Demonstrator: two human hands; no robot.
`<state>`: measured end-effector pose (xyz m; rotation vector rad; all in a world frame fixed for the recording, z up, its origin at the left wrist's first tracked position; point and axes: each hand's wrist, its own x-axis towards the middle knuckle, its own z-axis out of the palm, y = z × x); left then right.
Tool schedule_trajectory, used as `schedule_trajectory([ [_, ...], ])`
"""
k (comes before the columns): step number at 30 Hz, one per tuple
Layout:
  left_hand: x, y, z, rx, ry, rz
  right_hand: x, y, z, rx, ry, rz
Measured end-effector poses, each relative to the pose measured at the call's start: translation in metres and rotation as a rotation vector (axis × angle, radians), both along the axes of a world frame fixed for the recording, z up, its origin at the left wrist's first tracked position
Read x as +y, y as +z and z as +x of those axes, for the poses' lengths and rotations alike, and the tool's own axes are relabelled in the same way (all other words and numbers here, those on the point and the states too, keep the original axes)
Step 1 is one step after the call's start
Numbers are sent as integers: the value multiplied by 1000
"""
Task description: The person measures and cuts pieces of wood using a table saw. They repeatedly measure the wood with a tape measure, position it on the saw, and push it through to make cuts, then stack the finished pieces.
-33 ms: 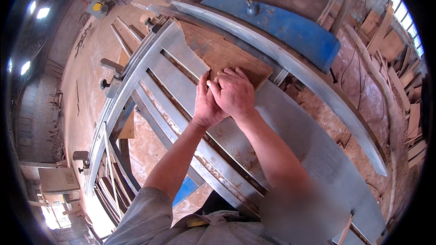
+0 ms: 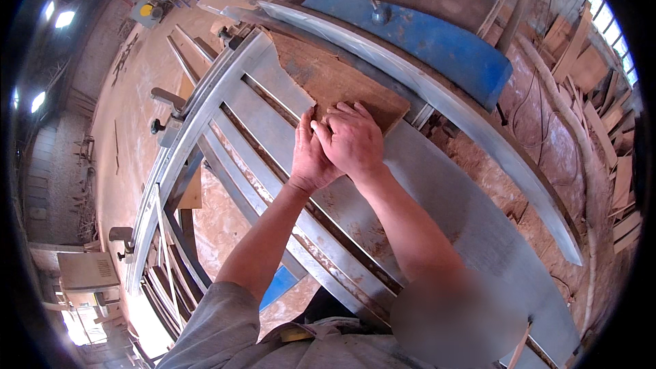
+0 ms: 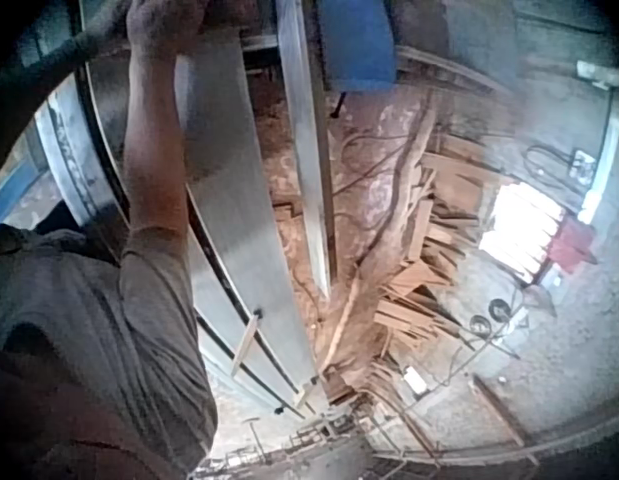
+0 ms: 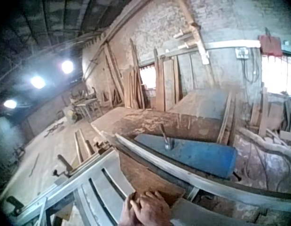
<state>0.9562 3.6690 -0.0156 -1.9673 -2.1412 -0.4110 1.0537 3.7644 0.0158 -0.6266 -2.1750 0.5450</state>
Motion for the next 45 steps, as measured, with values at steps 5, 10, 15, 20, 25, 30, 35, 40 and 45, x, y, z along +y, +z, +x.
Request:
schedule_trajectory([
  [5, 1, -5, -2, -12, 41, -15, 1, -1, -2, 17, -2, 17],
  [10, -4, -7, -4, -111, 35, 24, 1, -3, -2, 25, -8, 29],
  [15, -3, -5, -4, -109, 33, 33, 1, -3, -3, 44, -5, 26],
  [20, -2, -1, -2, -90, 17, 36, 1, -3, -4, 32, 0, 51],
  [25, -2, 2, 0, -130, 29, 27, 1, -2, -4, -11, 17, -18],
  [30, -2, -2, -3, -99, 14, -1, 0, -5, -5, 12, 22, -46],
  [35, -1, -4, -3, -116, -4, 14, 0, -9, -7, 20, 4, -26],
  [40, -2, -2, 0, -173, 16, 49, 0, -10, -7, 36, 4, -9],
  [45, -4, -7, -2, -191, 8, 78, -1, -10, -5, 4, 13, -27],
])
